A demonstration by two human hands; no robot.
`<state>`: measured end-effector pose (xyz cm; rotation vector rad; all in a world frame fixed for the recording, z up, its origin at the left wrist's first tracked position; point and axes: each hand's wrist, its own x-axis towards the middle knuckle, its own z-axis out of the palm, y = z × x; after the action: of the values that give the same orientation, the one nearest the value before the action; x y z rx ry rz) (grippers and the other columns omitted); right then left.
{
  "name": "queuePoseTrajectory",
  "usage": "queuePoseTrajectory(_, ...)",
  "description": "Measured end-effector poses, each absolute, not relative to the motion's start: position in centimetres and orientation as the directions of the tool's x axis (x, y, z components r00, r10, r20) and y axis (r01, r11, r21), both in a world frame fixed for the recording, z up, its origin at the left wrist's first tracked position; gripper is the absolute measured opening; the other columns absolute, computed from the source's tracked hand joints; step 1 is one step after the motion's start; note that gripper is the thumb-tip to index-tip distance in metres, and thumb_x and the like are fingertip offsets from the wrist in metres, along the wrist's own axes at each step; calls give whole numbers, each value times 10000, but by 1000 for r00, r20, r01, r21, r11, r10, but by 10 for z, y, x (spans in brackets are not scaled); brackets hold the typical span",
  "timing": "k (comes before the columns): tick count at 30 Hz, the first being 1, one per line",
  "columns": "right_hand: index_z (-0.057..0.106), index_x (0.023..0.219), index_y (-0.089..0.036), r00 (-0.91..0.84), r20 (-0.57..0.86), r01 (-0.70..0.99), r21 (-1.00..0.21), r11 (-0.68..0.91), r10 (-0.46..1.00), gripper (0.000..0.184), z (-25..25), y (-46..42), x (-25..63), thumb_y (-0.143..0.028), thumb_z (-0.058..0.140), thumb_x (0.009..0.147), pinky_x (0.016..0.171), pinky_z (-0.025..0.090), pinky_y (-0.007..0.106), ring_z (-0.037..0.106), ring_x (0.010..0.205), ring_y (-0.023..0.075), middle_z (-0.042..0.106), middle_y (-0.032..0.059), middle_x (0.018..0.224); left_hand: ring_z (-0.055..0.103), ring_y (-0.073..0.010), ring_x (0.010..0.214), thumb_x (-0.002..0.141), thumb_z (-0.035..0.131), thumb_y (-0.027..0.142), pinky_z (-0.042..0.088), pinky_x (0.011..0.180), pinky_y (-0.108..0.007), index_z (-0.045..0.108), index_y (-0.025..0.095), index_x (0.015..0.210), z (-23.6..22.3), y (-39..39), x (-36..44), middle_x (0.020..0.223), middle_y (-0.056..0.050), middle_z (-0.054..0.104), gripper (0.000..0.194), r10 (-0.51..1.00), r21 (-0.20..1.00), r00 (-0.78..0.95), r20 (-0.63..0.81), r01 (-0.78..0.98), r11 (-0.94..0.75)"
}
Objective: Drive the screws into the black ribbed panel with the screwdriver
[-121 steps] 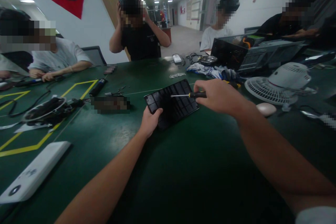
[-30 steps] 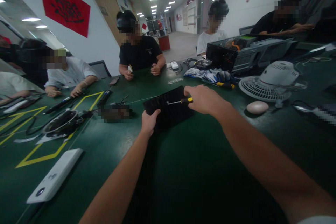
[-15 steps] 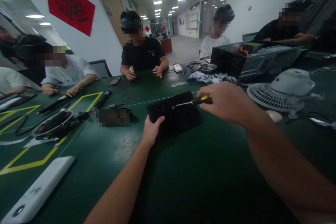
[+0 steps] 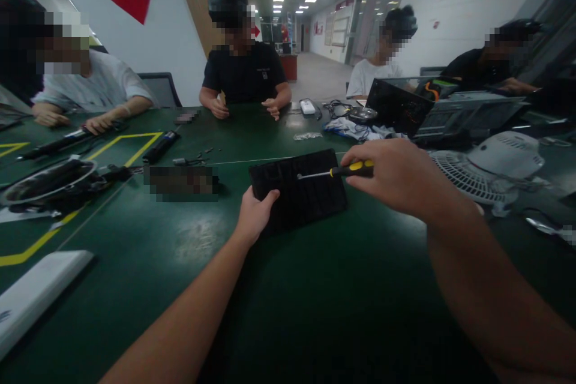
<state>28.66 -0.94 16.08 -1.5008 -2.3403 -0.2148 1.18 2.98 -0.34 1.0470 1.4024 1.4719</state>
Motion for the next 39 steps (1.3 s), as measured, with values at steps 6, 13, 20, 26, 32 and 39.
queuePoseTrajectory(6,848,1110,-263,-365,367,913,-39,406,856,253,161,-7,286,-254,753,875,830,520,399,746,978,298,832,69,1054,767,-323,1020,725,883,301,609,993,-492,739,196,1041,-2,29,13,1050,-102,806,363,951,999,-307,42,-7,-46)
queuePoseTrajectory(13,848,1131,-261,-356,354,920,-31,391,865,261,160,-5,286,-252,757,887,839,521,408,746,991,304,833,71,1075,765,-329,1016,725,880,279,610,991,-505,745,199,1049,-1,29,13,1056,-109,801,361,950,999,-311,26,-24,-35)
queuePoseTrajectory(20,854,1127,-248,-367,353,915,-30,402,861,261,160,-5,285,-255,743,891,827,522,409,747,988,310,835,88,1090,763,-324,1005,731,868,246,609,991,-502,741,191,1019,1,28,15,1025,-107,800,319,945,999,-327,30,-13,-36)
queuePoseTrajectory(26,878,1091,-268,-339,381,923,-43,383,860,255,159,-6,283,-295,732,882,794,525,397,744,955,302,840,81,1043,764,-329,1019,733,873,254,609,1004,-511,742,193,1022,2,28,14,1033,-110,797,324,947,999,-321,29,-9,-34)
queuePoseTrajectory(32,882,1049,-249,-275,289,955,-28,295,917,312,163,-9,280,-431,637,982,757,502,413,739,926,321,840,106,999,767,-332,1031,730,875,272,606,1008,-509,749,191,1039,1,27,14,1047,-112,802,344,949,999,-312,34,-8,-38)
queuePoseTrajectory(39,831,975,-214,-255,220,961,-53,273,941,388,162,-8,282,-522,597,1009,719,466,375,718,841,282,806,112,900,769,-320,1019,734,867,317,612,991,-494,750,186,1056,-3,28,13,1068,-107,815,367,950,997,-304,73,30,-67)
